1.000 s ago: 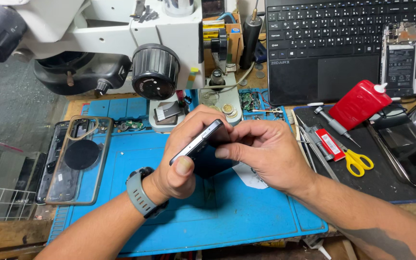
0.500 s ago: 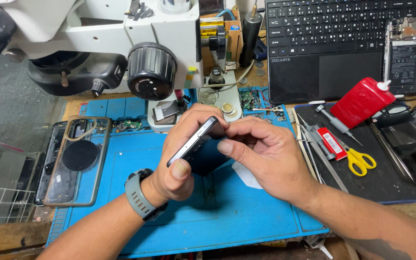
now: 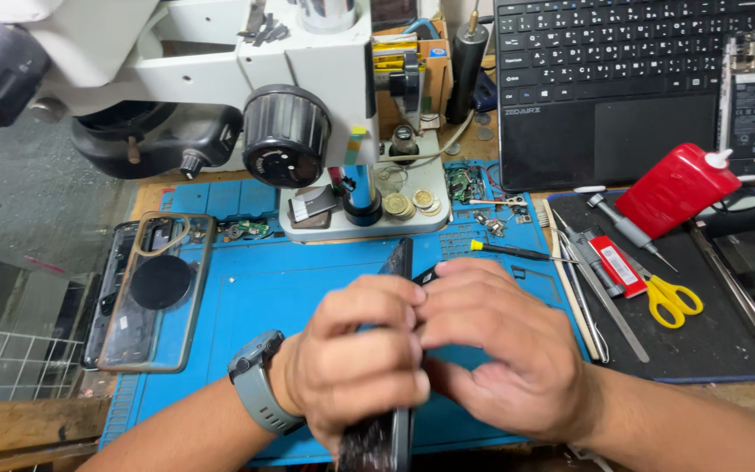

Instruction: The person uses a white plastic card to pry and separate the back cover of a black smartphone from its frame. They repeatedly insert the card into the seam around the edges, working to break the adhesive seal. Finally, the back cover is lifted off, revealing the internal components of the device.

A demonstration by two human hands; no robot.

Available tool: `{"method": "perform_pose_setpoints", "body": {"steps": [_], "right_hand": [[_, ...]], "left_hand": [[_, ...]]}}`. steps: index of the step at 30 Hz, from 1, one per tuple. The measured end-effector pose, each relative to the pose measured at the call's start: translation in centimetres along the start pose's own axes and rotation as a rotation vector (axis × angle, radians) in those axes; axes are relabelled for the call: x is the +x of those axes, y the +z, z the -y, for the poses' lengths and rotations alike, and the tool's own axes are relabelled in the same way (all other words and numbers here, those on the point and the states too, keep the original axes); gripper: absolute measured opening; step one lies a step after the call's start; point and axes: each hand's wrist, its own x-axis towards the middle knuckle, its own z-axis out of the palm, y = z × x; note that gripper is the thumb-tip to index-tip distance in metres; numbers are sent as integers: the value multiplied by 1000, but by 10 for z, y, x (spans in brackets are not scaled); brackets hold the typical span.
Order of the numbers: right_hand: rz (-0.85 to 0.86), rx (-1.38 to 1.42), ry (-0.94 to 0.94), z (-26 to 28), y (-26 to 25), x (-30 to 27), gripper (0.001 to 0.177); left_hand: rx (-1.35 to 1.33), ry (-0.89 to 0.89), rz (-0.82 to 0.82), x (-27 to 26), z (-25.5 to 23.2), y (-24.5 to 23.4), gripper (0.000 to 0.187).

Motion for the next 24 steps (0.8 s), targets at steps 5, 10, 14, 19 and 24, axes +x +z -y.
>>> {"method": "perform_pose_setpoints", "body": {"steps": [5, 10, 14, 19, 24], "right_hand": [[40, -96, -191, -2, -10, 1, 37], [56, -112, -284, 2, -14, -1, 35], [61, -116, -328, 2, -17, 0, 31], [129, -76, -302, 1, -20, 5, 29], [157, 173, -42, -10, -16, 2, 34]], "left_hand": [[51, 277, -69, -21, 2, 13, 24], [66, 509, -336, -43, 15, 50, 21], [74, 558, -374, -48, 15, 55, 20], [25, 485, -317, -32, 16, 43, 28], [140, 171, -80, -13, 6, 6, 26]]}}
